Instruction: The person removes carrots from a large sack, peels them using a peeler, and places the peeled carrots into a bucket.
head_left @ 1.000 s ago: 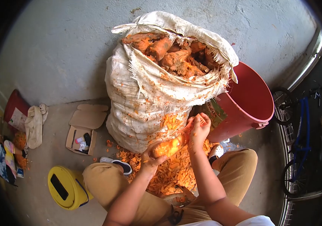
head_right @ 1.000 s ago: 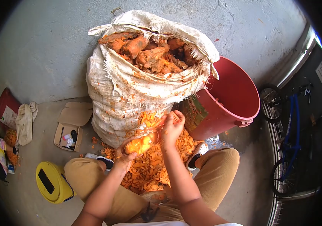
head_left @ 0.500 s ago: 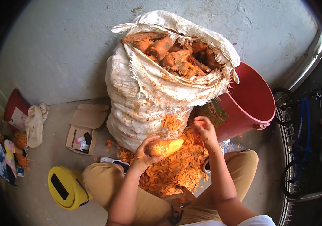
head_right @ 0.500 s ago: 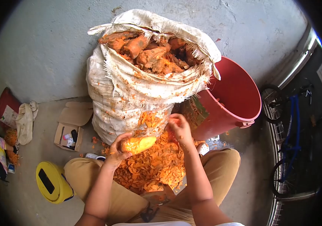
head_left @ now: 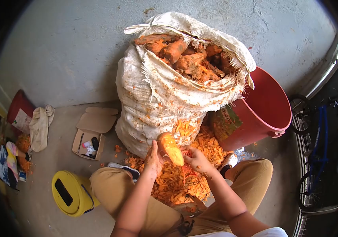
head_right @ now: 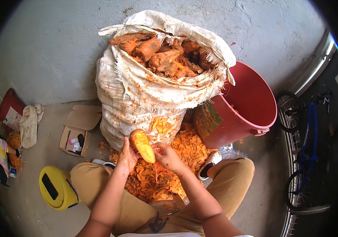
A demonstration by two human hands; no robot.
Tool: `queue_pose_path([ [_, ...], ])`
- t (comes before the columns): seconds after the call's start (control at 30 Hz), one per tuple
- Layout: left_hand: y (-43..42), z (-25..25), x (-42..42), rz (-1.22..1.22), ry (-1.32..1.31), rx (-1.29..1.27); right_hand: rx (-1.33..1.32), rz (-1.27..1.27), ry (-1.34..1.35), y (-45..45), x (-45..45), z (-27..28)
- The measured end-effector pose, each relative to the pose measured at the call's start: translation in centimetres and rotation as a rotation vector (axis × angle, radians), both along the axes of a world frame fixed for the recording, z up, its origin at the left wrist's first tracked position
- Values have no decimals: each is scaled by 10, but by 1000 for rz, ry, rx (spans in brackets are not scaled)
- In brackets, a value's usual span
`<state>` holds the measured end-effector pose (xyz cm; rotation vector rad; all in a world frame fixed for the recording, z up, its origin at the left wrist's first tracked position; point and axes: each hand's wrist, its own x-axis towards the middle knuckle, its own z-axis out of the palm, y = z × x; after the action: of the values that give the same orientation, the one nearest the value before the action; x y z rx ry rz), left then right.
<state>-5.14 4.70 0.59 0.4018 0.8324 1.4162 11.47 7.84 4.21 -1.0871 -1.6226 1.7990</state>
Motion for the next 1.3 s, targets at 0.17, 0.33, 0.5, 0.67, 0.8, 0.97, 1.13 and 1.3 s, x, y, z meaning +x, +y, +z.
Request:
queue_pose_path([
  [0.17,-4,13,4,-132,-112,70,55,-17,-119,-11,-9,9],
  [0.33,-7,22,8,-152,-145,69,174,78,-79,-9,-6,6],
  [0.5,-10,18,1,-180,-153,-89,54,-61,17,8,11,33],
  [0.67,-10,26,13,-158,-235,-290,97,-698,488,29,0,34],
  [0.8,-10,27,19,-170,-279,-277,103,-634,507,19,-28,43],
  [0.97,-7,49,27,-58,-276,-301,227,-544,360,11,-49,31],
  [1.13,-14,19,18,-342,-204,-293,335,-703,353,29,-47,11],
  [1.3,-10,11,20,-295,-223,-260,461,-785,229,50,-38,7],
])
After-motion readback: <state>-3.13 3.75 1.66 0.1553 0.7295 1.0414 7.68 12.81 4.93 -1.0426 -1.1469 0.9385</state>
